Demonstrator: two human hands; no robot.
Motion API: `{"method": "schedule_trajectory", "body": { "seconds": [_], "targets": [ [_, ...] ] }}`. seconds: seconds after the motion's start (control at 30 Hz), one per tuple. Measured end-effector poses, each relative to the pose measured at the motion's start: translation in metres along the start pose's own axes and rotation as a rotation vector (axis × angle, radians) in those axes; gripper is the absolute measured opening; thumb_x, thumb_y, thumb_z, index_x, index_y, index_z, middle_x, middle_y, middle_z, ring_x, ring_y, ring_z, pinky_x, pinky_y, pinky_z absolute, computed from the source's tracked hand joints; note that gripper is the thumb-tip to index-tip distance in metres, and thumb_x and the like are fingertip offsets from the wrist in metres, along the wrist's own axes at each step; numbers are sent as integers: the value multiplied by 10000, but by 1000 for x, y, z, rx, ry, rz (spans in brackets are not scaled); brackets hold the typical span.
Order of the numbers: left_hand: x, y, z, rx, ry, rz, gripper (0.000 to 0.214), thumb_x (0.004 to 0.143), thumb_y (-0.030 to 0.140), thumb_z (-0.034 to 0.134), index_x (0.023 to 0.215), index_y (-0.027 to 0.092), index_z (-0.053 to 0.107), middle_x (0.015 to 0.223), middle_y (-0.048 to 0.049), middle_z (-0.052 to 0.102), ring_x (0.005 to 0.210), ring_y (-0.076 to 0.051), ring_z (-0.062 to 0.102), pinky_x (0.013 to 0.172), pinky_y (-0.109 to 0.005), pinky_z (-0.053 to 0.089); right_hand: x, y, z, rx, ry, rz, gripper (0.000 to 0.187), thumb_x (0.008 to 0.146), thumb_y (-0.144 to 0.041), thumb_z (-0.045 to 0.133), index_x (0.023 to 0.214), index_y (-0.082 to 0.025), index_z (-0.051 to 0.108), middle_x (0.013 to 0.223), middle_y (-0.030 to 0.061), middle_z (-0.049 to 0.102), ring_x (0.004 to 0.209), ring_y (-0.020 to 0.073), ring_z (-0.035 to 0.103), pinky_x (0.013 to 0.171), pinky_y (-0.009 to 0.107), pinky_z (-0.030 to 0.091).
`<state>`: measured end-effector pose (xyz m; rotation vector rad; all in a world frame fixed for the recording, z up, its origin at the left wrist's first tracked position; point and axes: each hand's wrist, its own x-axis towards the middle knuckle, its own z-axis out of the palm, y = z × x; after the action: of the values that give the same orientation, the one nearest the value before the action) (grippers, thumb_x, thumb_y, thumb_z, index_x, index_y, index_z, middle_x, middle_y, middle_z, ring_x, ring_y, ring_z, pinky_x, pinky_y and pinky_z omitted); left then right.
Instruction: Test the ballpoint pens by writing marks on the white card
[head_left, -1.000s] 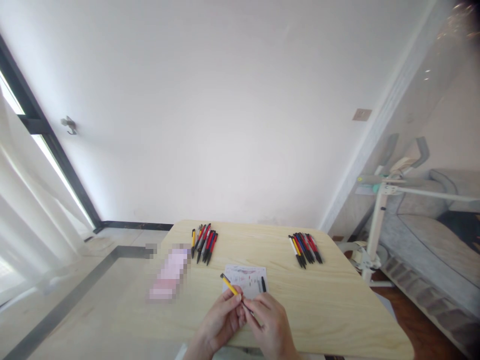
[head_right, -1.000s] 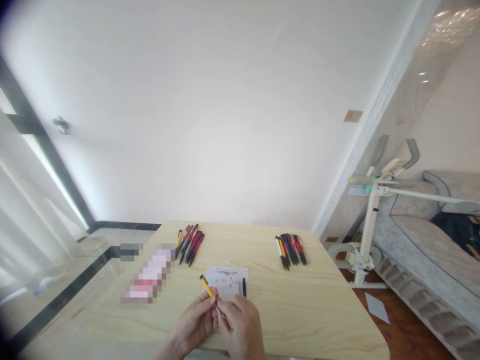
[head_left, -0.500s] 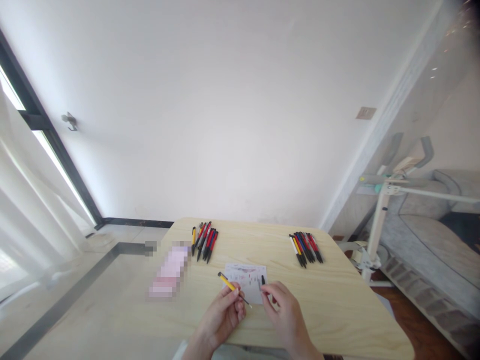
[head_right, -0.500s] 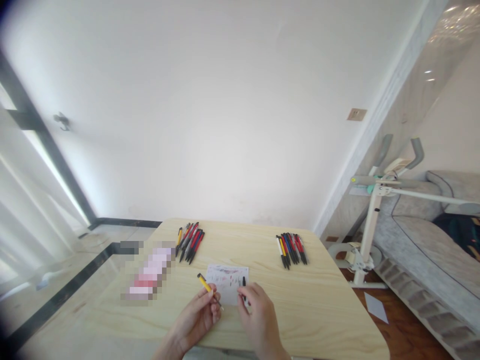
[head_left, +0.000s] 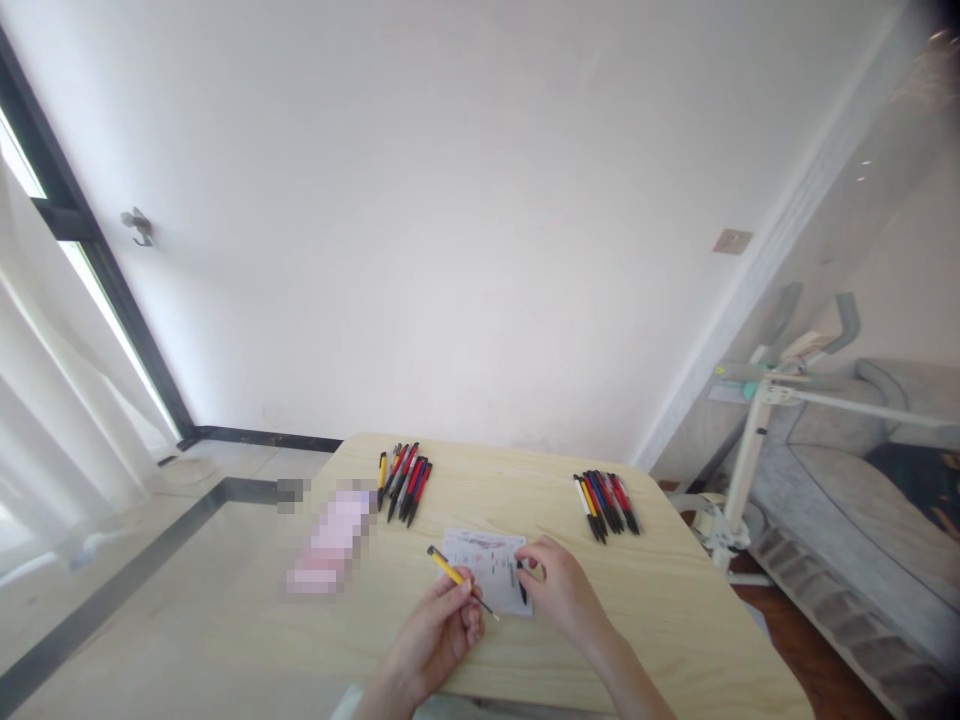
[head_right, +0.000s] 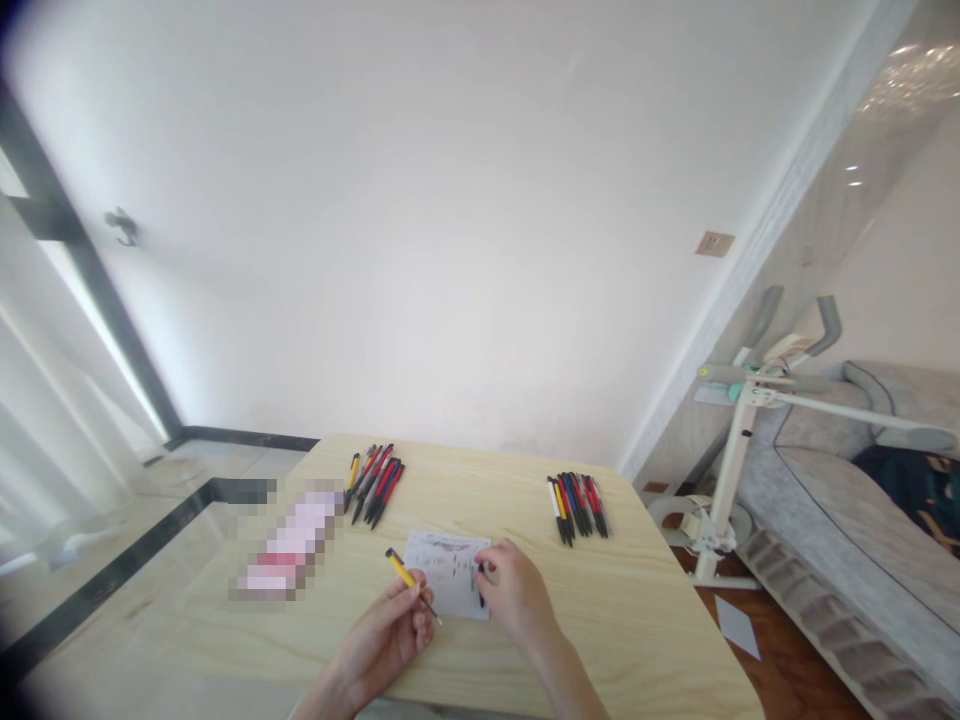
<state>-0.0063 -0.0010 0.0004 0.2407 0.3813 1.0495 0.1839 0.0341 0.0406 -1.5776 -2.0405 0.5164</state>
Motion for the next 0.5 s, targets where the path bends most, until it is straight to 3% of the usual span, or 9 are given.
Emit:
{"method": "schedule_trajectory", "body": {
  "seconds": [0.5],
  "targets": [
    [0, -1, 0, -3, 1, 0, 71, 788, 102, 539, 812, 165, 562, 698, -16, 586, 559, -61, 540, 576, -191, 397, 3, 4, 9, -8, -61, 38, 189, 678, -199, 564, 838, -230, 659, 797, 12, 604, 723, 162, 549, 675, 231, 383]
  ]
}}
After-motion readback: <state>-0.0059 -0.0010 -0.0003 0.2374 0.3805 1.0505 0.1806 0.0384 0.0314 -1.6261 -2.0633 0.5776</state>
